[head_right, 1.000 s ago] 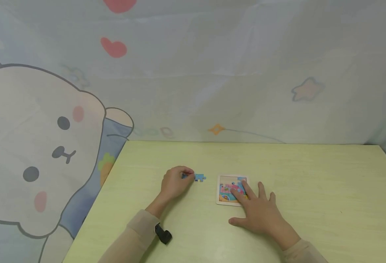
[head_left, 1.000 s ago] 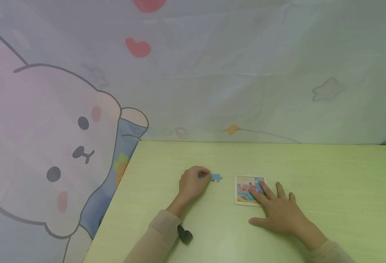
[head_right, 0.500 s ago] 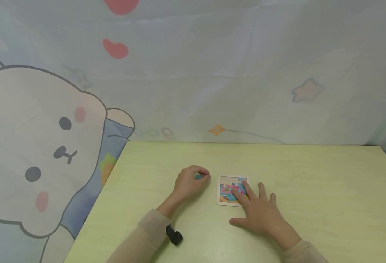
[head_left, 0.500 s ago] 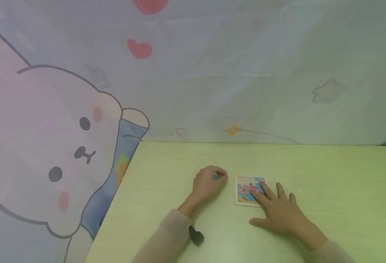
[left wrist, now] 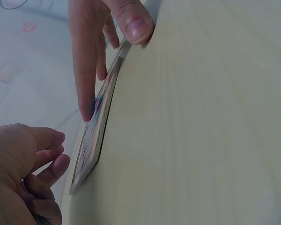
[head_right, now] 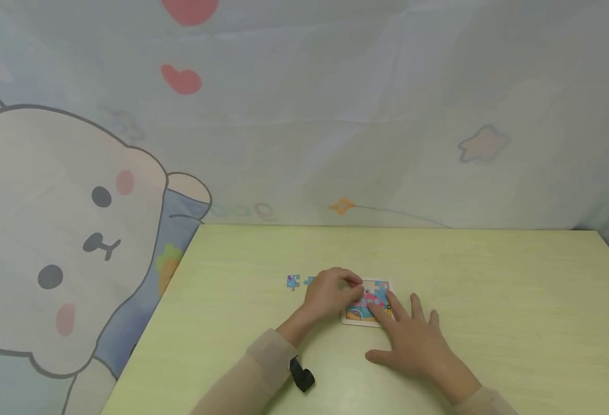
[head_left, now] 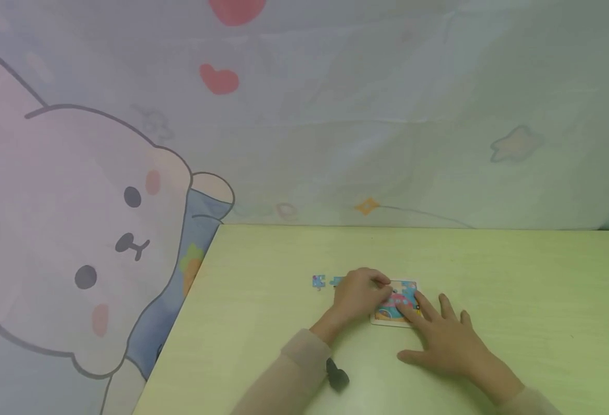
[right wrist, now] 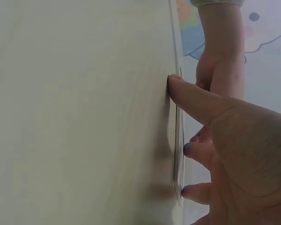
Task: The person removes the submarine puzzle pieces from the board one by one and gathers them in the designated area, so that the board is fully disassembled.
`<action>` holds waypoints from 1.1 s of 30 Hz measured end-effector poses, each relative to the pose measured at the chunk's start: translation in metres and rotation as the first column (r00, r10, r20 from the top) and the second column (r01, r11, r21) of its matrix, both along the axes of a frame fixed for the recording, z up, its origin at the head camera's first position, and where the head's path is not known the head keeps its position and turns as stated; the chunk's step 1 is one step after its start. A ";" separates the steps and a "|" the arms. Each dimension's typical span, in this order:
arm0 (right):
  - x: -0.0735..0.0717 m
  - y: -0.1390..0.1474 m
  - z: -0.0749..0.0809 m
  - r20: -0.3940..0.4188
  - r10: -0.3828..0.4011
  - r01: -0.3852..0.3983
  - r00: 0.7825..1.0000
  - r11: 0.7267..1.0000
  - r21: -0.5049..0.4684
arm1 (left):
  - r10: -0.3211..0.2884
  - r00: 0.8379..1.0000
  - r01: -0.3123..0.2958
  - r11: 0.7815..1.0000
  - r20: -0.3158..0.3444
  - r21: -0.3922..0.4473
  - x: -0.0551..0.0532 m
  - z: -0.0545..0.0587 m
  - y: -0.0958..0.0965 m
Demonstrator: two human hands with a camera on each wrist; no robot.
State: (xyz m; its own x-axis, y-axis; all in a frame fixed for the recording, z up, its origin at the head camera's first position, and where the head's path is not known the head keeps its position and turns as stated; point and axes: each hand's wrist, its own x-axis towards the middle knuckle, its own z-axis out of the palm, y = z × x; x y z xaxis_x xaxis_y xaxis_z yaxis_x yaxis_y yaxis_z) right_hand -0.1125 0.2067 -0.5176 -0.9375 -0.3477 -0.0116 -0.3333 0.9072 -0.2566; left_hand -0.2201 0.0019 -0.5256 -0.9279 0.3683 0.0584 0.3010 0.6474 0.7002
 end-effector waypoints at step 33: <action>0.005 0.001 0.002 -0.013 -0.003 0.002 1.000 1.000 -0.008 | -0.024 1.000 0.026 0.982 0.011 -0.186 0.006 0.001 0.039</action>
